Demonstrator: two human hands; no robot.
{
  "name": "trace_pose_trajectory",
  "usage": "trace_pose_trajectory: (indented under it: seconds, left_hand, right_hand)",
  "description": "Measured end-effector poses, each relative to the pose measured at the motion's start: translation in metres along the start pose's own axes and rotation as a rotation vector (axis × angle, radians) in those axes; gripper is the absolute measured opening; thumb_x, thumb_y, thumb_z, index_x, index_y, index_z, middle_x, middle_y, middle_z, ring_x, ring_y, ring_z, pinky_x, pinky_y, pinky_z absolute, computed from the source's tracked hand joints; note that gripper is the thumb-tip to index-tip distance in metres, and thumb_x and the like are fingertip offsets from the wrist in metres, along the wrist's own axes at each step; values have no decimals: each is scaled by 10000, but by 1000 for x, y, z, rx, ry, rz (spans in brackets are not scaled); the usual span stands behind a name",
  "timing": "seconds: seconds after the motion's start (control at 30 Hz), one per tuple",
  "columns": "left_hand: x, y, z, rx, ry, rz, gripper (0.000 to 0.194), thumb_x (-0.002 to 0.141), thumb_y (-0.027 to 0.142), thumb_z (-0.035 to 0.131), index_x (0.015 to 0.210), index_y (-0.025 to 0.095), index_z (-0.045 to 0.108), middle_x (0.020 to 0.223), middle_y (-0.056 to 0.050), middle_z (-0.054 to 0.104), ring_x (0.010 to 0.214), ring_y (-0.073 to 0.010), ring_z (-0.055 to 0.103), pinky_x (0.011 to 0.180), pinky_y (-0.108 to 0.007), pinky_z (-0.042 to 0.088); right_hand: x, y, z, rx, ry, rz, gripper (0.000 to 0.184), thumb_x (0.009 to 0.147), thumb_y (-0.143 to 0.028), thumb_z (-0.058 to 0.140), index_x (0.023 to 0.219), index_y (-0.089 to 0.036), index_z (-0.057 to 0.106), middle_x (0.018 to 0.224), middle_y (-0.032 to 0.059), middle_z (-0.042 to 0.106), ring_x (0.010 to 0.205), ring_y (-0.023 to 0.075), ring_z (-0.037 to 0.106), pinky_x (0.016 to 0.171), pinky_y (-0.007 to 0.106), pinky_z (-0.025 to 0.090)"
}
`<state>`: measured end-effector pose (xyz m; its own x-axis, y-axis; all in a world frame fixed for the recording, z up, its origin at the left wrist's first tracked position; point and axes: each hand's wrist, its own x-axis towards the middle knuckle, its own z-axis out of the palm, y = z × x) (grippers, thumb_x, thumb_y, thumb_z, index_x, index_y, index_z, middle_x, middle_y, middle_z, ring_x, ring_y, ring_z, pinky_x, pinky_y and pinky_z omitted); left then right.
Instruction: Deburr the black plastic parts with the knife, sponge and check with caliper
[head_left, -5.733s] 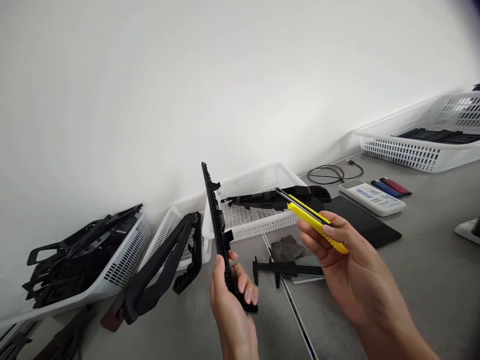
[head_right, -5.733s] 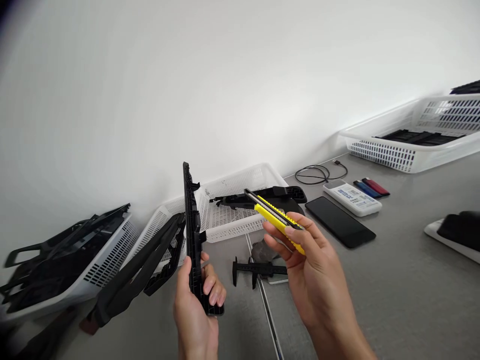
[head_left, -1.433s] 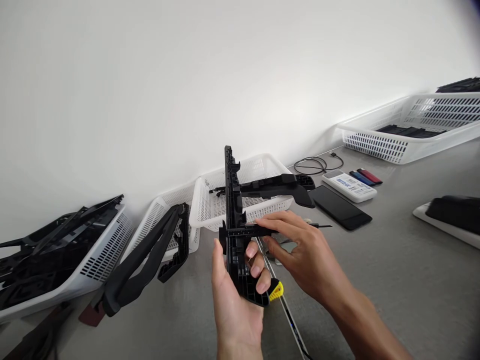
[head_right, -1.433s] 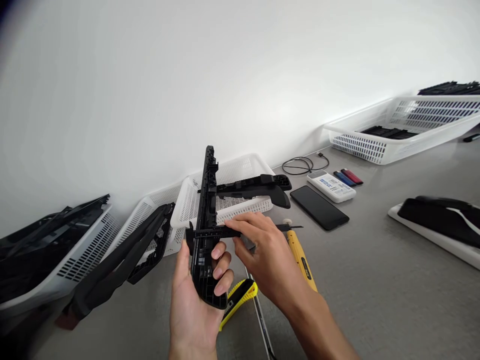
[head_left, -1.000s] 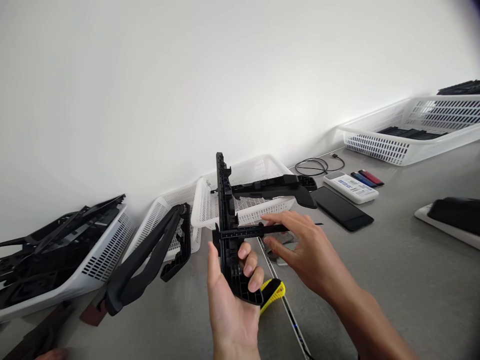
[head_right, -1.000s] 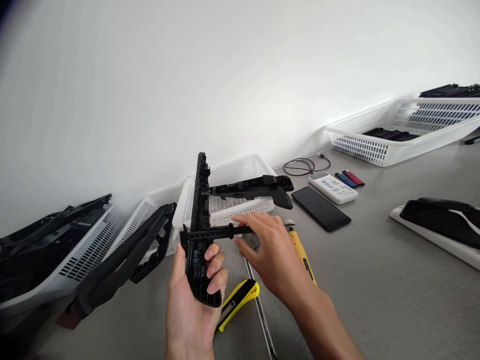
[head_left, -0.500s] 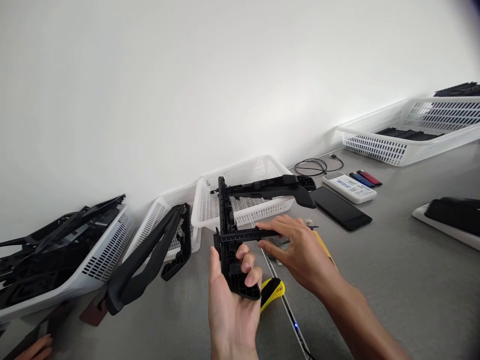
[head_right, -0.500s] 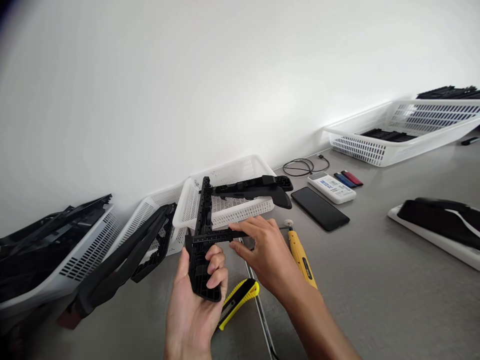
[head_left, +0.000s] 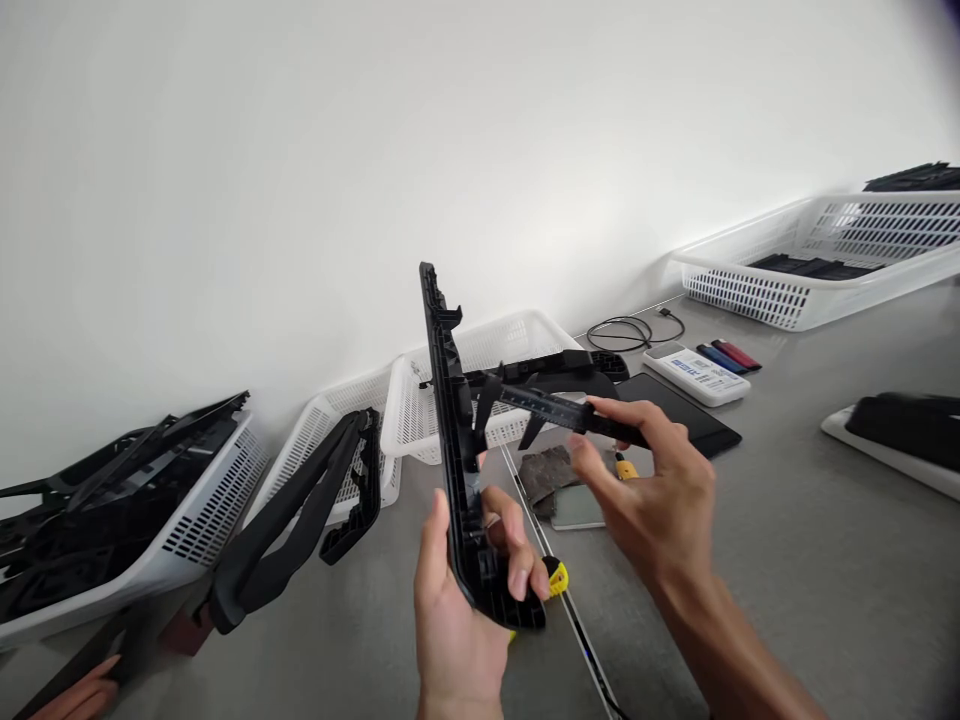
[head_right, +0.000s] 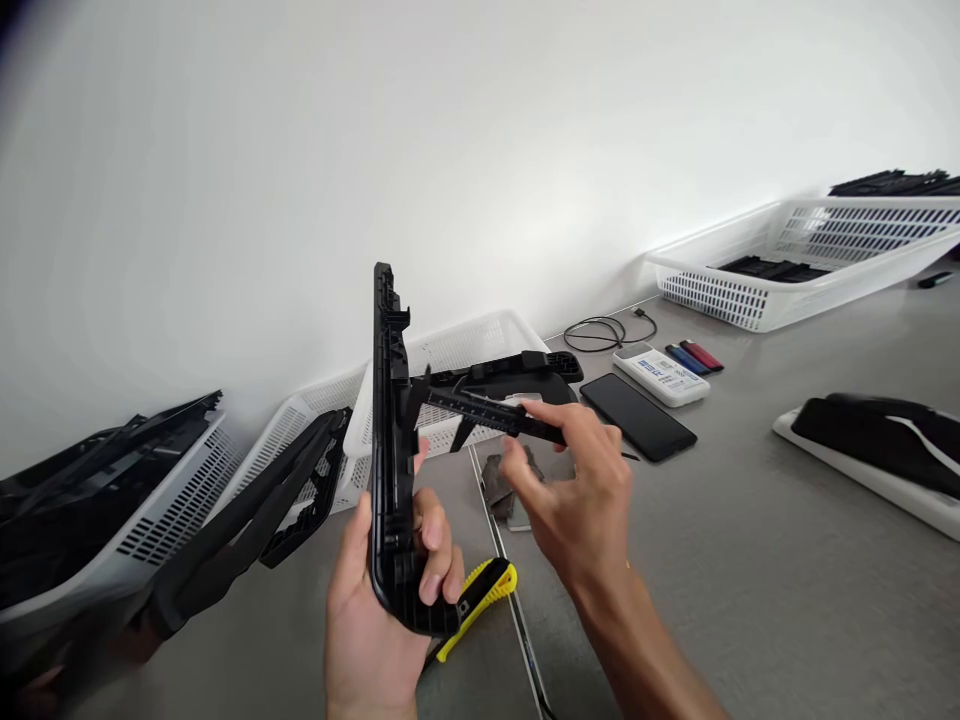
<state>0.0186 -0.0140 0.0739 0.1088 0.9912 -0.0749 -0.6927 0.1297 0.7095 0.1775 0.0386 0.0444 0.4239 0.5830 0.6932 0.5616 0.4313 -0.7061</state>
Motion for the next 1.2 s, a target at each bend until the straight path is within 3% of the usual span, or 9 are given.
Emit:
trace_pose_trajectory:
  seconds: [0.1, 0.23, 0.33, 0.47, 0.63, 0.7, 0.87, 1.07, 1.2]
  left_hand:
    - [-3, 5, -12, 33, -159, 0, 365, 1060, 472, 587, 1254, 196, 726, 926, -66, 730, 565, -117, 609, 619, -285, 607]
    - [1, 7, -18, -14, -240, -41, 495, 1042, 553, 593, 1451, 278, 634, 1061, -87, 737, 484, -91, 590, 464, -243, 557]
    - [3, 5, -15, -1, -153, -44, 496, 1056, 518, 612, 1502, 302, 606, 948, -29, 714, 463, -86, 591, 468, -233, 564]
    - [-3, 3, -12, 53, -113, -76, 428, 1066, 402, 581, 1462, 253, 650, 896, -19, 698, 461, -91, 599, 477, -235, 571]
    - [-10, 7, -12, 148, -97, -19, 689, 937, 279, 736, 1594, 319, 531, 1288, -127, 736, 599, -143, 689, 474, -265, 606]
    - [-7, 5, -10, 138, -37, 8, 605, 960, 364, 742, 1542, 302, 587, 1335, -143, 727, 617, -152, 688, 412, -235, 564]
    - [3, -5, -1, 103, 145, 19, 465, 1013, 600, 668, 1227, 196, 750, 992, -59, 764, 466, -63, 547, 371, -144, 461]
    - [3, -5, 1, 85, 138, -98, 519, 1011, 651, 636, 1343, 257, 697, 1169, -96, 787, 387, -52, 528, 296, -155, 375]
    - [2, -1, -3, 91, 97, -138, 553, 1033, 661, 588, 1224, 168, 752, 1016, -110, 796, 389, -62, 533, 318, -158, 382]
  right_hand:
    - [3, 6, -2, -6, 19, 12, 179, 893, -230, 725, 1070, -230, 750, 915, 16, 778, 724, 207, 620, 808, 395, 481]
    - [1, 8, 1, 94, -169, -38, 188, 920, -241, 721, 1105, -250, 756, 956, 24, 795, 766, 219, 660, 823, 406, 504]
    - [-3, 7, 4, 139, -247, -39, 190, 944, -246, 714, 1128, -260, 761, 965, 33, 800, 824, 237, 687, 836, 417, 514]
    - [-4, 6, 5, 130, -201, -21, 186, 969, -262, 709, 1149, -263, 755, 988, 42, 803, 815, 237, 680, 828, 426, 508]
    - [-2, 8, 3, 105, -174, -38, 179, 955, -234, 717, 1128, -257, 758, 996, 40, 808, 849, 253, 699, 818, 420, 490]
    - [-2, 8, 3, 108, -181, -46, 178, 945, -223, 718, 1117, -256, 751, 977, 32, 801, 828, 245, 693, 821, 416, 493]
    - [-3, 4, 5, 131, -226, -89, 156, 924, -192, 691, 1062, -261, 714, 970, 30, 801, 869, 251, 716, 858, 422, 502]
    - [0, 6, 2, 118, -246, -105, 129, 925, -207, 694, 1037, -268, 711, 981, 35, 812, 897, 265, 734, 857, 422, 505]
    - [3, 8, -1, 115, -338, -96, 147, 937, -226, 699, 1060, -274, 763, 963, 30, 817, 897, 264, 735, 882, 428, 504]
